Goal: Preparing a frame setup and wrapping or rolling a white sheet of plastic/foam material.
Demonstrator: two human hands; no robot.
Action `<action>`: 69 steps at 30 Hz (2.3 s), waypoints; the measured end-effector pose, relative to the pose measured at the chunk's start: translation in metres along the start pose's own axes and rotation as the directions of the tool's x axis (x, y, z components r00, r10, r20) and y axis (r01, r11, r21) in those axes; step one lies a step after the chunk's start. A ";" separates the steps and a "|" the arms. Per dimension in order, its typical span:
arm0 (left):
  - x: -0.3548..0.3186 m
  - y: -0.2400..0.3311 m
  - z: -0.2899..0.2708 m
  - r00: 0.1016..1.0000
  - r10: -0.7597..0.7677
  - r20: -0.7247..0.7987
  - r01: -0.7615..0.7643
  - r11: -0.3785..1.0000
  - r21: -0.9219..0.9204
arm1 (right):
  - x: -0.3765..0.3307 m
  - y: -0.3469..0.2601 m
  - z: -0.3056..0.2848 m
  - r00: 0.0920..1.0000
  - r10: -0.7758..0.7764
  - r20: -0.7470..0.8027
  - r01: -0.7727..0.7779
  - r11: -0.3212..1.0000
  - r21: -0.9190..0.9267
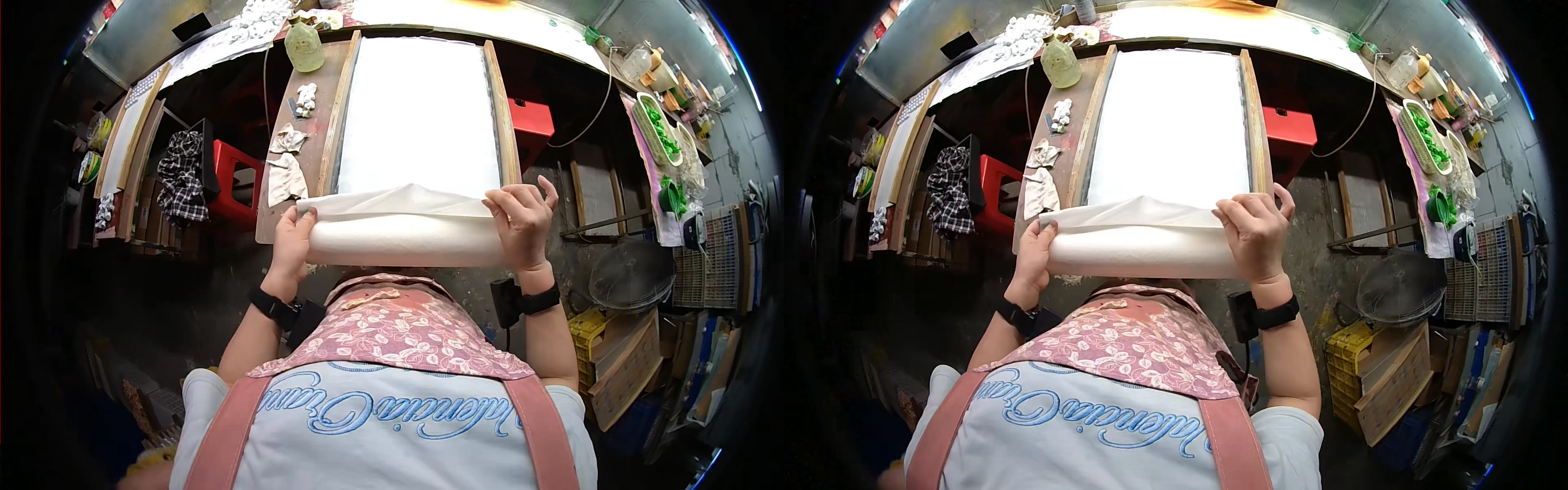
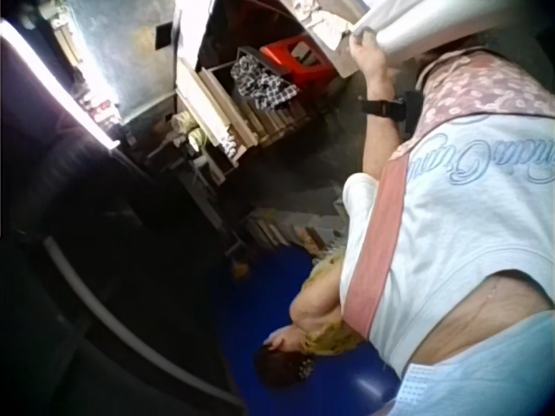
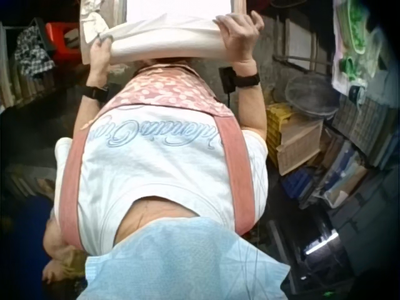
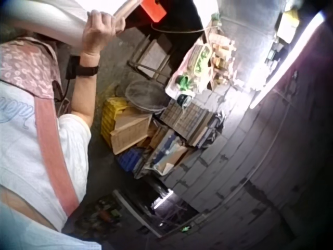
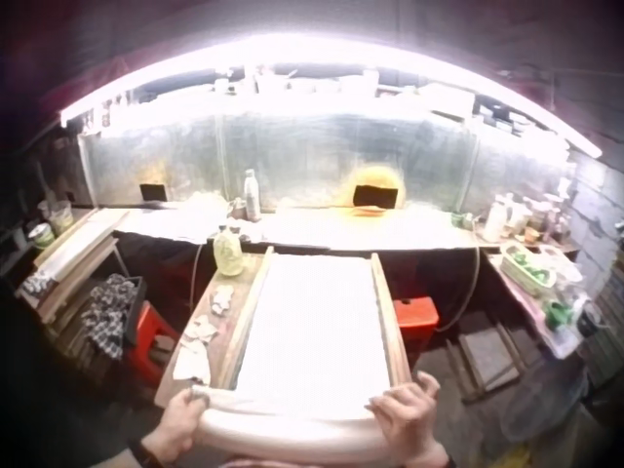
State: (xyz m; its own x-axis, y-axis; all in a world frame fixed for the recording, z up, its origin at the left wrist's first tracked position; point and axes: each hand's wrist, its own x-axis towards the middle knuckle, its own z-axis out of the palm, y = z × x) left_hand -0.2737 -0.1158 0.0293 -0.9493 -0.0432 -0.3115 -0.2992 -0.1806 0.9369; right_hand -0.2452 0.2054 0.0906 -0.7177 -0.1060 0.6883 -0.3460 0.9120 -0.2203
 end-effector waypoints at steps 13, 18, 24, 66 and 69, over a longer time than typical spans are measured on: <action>-0.032 -0.034 -0.013 0.991 -0.061 -0.122 0.067 0.997 0.042 | -0.076 0.031 -0.015 0.602 0.622 0.501 -0.796 0.521 0.309; -0.034 -0.052 -0.018 0.976 -0.136 -0.170 0.143 0.989 0.033 | -0.112 0.031 -0.007 0.211 0.542 0.813 -0.921 -0.169 0.351; -0.029 -0.066 -0.018 0.964 -0.185 -0.190 0.200 0.978 0.060 | -0.119 0.022 0.015 0.063 0.527 0.848 -0.917 -0.305 0.258; 0.000 -0.053 -0.048 0.935 -0.168 -0.312 0.295 0.858 0.422 | -0.141 0.010 0.003 0.345 0.687 0.640 -0.847 -0.066 0.527; 0.040 -0.045 -0.053 0.944 0.312 -0.112 -0.051 0.471 0.881 | -0.139 0.019 0.003 0.384 0.650 0.655 -0.863 0.001 0.505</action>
State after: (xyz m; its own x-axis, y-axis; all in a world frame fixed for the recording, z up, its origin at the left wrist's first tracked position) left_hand -0.2931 -0.1612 -0.0336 -0.9782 -0.2069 -0.0196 -0.1776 0.7827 0.5965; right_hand -0.1539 0.2362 -0.0110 -0.8967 0.2928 -0.3321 0.3141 -0.1079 -0.9432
